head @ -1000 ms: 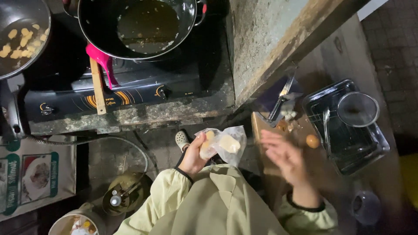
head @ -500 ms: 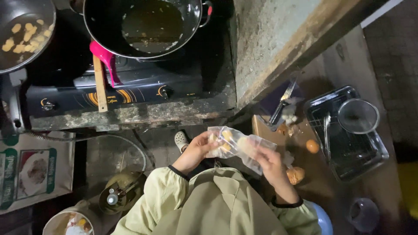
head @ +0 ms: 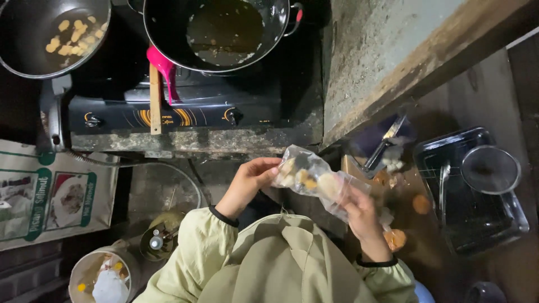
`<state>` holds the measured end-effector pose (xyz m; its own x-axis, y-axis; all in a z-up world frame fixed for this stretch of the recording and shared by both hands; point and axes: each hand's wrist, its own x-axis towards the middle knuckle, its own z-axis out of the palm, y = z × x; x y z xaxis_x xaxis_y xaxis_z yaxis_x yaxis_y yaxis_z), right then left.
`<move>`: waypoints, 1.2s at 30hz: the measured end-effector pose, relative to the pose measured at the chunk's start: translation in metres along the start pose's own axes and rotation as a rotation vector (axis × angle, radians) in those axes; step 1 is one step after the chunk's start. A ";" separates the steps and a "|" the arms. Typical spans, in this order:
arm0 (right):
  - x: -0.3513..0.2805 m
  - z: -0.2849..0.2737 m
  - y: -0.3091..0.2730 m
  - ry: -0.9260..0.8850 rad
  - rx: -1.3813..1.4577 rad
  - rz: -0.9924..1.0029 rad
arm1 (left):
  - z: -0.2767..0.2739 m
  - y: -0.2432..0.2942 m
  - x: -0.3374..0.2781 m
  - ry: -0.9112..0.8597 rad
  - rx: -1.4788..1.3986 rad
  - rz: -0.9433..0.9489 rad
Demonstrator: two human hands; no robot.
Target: Frying ingredients from small plastic bags in a pan and stirring them with a spatula on a gas stove.
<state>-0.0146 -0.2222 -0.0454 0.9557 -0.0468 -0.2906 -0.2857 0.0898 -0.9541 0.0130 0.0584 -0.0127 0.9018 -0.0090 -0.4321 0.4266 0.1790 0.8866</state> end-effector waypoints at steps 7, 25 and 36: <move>0.001 0.014 -0.002 -0.002 0.213 0.025 | -0.008 -0.008 0.015 0.106 -0.001 0.151; 0.001 0.050 -0.037 -0.062 -0.052 -0.077 | 0.004 0.006 0.022 0.097 -0.074 0.216; 0.007 0.053 -0.021 -0.045 -0.261 -0.070 | 0.047 -0.036 0.025 0.019 -0.782 0.007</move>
<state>0.0016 -0.1717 -0.0235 0.9744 0.0014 -0.2250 -0.2214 -0.1718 -0.9599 0.0231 0.0052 -0.0476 0.8999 0.0098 -0.4360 0.2420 0.8204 0.5180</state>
